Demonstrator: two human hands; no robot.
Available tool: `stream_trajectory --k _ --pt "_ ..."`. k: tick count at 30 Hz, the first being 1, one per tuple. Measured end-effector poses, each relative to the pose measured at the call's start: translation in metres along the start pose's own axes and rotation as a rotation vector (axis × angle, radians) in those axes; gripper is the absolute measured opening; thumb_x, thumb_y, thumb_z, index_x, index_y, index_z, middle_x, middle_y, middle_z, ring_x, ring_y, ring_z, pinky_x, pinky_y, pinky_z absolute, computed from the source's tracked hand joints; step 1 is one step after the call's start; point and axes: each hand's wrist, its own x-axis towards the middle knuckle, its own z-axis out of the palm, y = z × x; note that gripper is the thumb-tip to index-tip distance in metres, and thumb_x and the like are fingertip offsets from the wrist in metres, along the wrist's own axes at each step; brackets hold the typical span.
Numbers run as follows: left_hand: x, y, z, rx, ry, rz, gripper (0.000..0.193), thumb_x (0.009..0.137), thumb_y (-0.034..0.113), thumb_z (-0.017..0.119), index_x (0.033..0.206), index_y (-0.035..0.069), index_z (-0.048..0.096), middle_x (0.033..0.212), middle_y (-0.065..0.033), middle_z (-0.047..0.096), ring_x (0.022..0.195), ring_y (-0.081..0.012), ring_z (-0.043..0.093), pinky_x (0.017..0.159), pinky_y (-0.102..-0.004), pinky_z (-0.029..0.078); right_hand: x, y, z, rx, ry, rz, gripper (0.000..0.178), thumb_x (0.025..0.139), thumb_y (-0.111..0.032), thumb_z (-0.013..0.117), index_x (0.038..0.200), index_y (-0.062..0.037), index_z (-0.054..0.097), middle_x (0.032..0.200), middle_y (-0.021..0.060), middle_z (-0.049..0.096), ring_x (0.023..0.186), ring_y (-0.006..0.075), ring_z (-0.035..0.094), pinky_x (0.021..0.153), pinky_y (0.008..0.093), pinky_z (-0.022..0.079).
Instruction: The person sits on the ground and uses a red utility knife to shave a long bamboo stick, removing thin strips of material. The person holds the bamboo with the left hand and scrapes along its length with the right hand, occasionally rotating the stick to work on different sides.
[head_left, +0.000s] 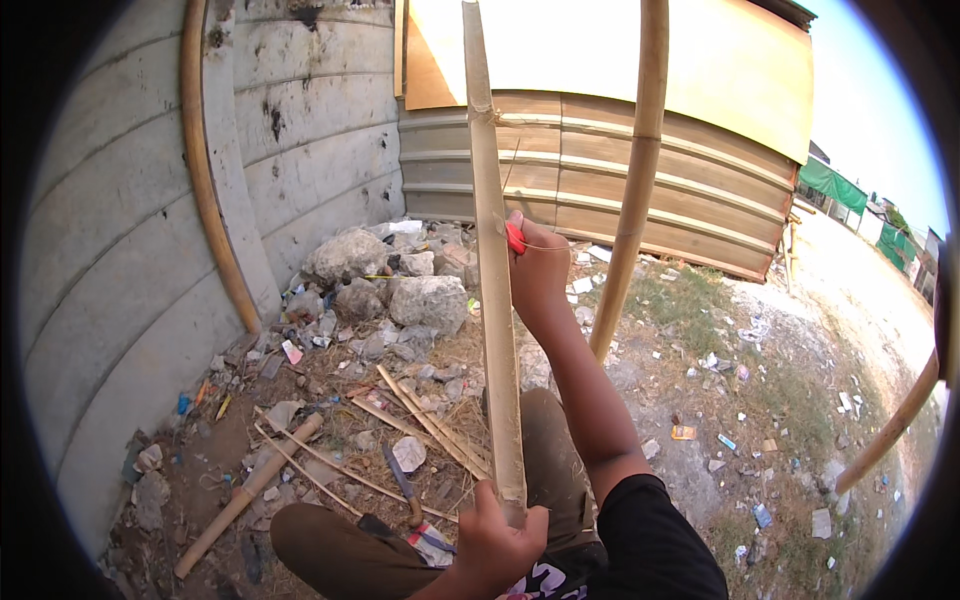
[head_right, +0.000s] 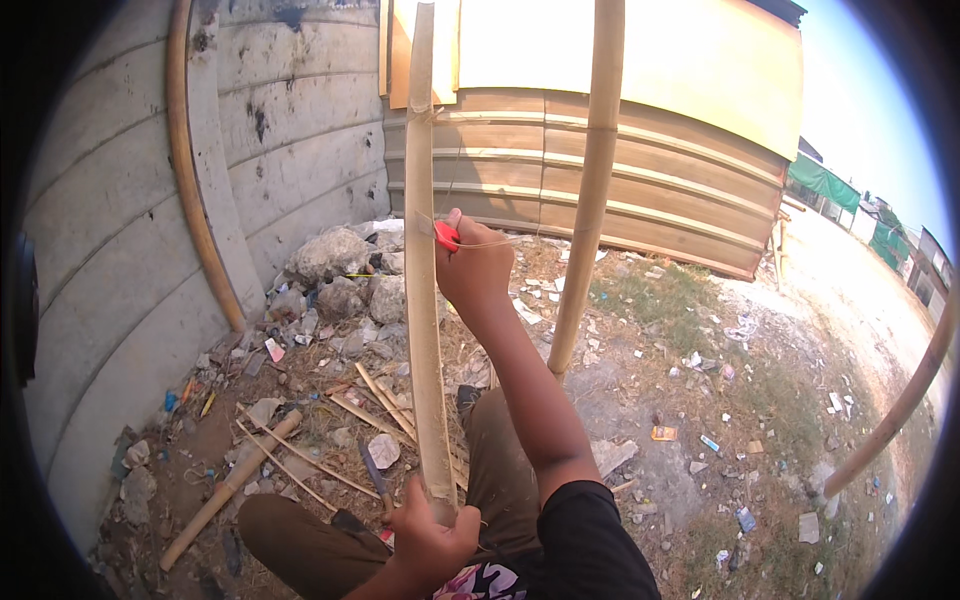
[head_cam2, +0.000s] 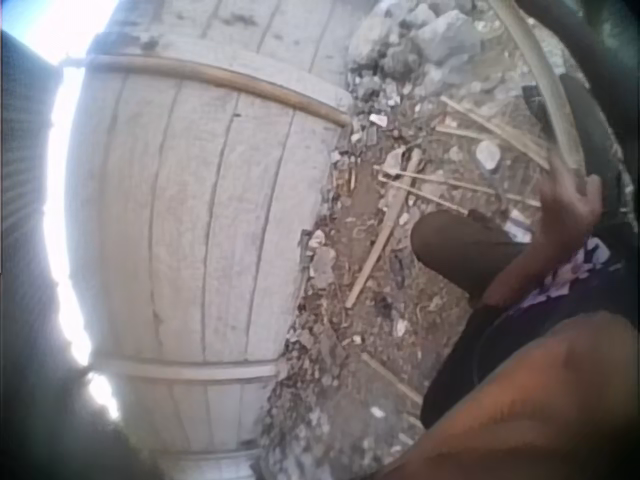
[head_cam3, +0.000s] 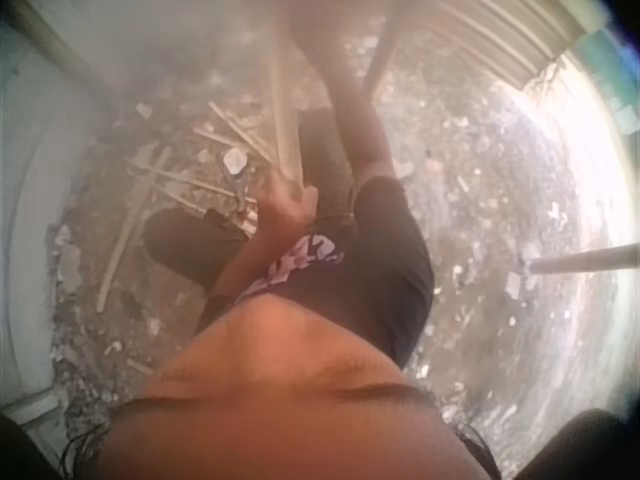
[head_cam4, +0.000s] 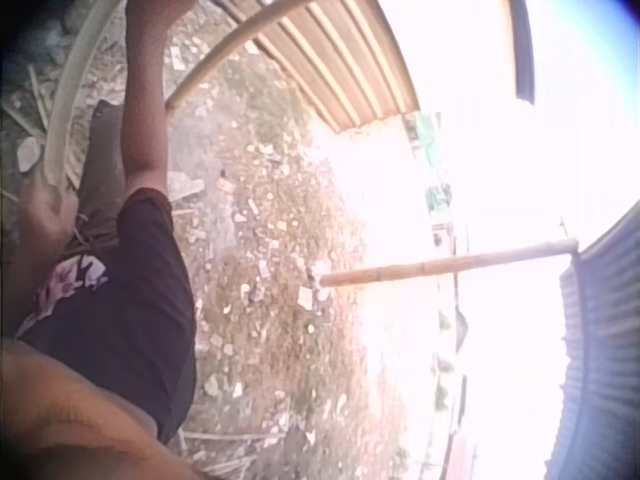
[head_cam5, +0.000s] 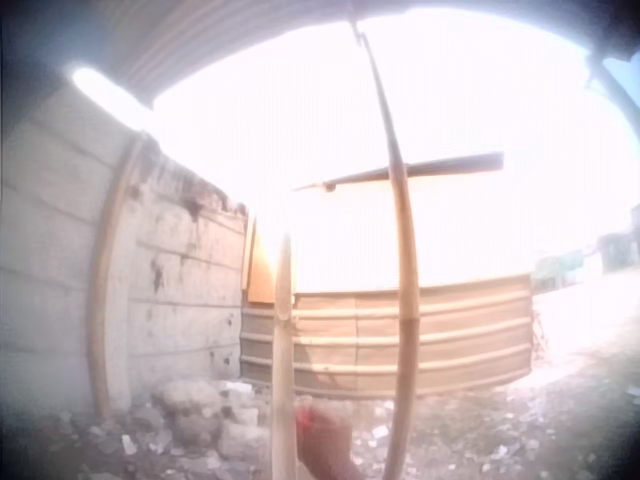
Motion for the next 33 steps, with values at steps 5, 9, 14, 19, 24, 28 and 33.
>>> stream_trajectory --k 5,9,14,19,24,28,33 --pt "0.000 0.011 -0.003 -0.054 0.053 -0.037 0.048 0.074 0.008 0.066 0.114 -0.013 0.049 0.069 -0.0155 0.065 0.060 -0.0259 0.071 0.054 -0.0372 0.055 0.028 -0.013 -0.003 -0.211 0.004 -0.112 0.041 0.098 -0.035 0.057 0.069 -0.0053 0.059 0.060 0.0170 0.059 0.059 0.0386 0.060 0.055 0.0467 0.045" --pt "0.001 0.005 -0.004 -0.120 0.016 -0.006 0.047 0.075 0.010 0.068 0.112 -0.012 0.049 0.068 -0.0145 0.064 0.058 -0.0250 0.070 0.054 -0.0379 0.055 0.046 -0.005 0.005 -0.220 -0.037 0.029 0.039 0.096 -0.037 0.060 0.076 -0.0041 0.065 0.066 0.0190 0.063 0.065 0.0395 0.064 0.059 0.0463 0.048" --pt "-0.030 -0.028 0.024 0.199 -0.067 0.277 0.037 0.080 0.007 0.068 0.111 -0.007 0.053 0.076 -0.0192 0.062 0.062 -0.0315 0.064 0.055 -0.0388 0.053 0.085 0.006 0.005 -0.268 0.034 0.176 0.037 0.094 -0.036 0.062 0.080 -0.0025 0.072 0.077 0.0220 0.068 0.076 0.0408 0.067 0.068 0.0462 0.052" --pt "-0.009 -0.002 0.020 -0.186 -0.038 0.004 0.038 0.078 0.007 0.066 0.108 -0.009 0.050 0.067 -0.0120 0.063 0.057 -0.0193 0.067 0.054 -0.0346 0.053 0.080 0.023 0.007 -0.082 -0.174 0.196 0.040 0.094 -0.035 0.061 0.078 0.0004 0.069 0.070 0.0228 0.064 0.064 0.0397 0.063 0.061 0.0446 0.048" --pt "0.010 -0.006 0.008 -0.227 -0.007 -0.073 0.039 0.078 0.014 0.069 0.104 -0.006 0.050 0.063 -0.0152 0.063 0.057 -0.0314 0.069 0.054 -0.0408 0.054 0.013 0.016 0.001 0.001 -0.221 0.005 0.037 0.094 -0.031 0.062 0.074 0.0001 0.063 0.063 0.0212 0.059 0.057 0.0416 0.057 0.055 0.0431 0.044" --pt "0.019 -0.015 -0.004 -0.272 0.017 -0.076 0.037 0.078 0.012 0.068 0.105 -0.006 0.051 0.063 -0.0119 0.062 0.056 -0.0219 0.067 0.053 -0.0370 0.053 -0.061 -0.012 -0.017 -0.059 -0.244 -0.195 0.030 0.095 -0.020 0.060 0.068 -0.0061 0.055 0.056 0.0151 0.054 0.049 0.0366 0.055 0.049 0.0437 0.043" --pt "0.017 -0.007 -0.010 -0.285 -0.060 -0.085 0.040 0.078 0.011 0.068 0.109 -0.008 0.052 0.064 -0.0106 0.062 0.058 -0.0147 0.064 0.056 -0.0346 0.053 -0.143 -0.022 -0.028 0.098 -0.169 -0.002 0.028 0.100 -0.017 0.058 0.076 -0.0041 0.063 0.055 0.0124 0.051 0.045 0.0286 0.050 0.047 0.0369 0.041"
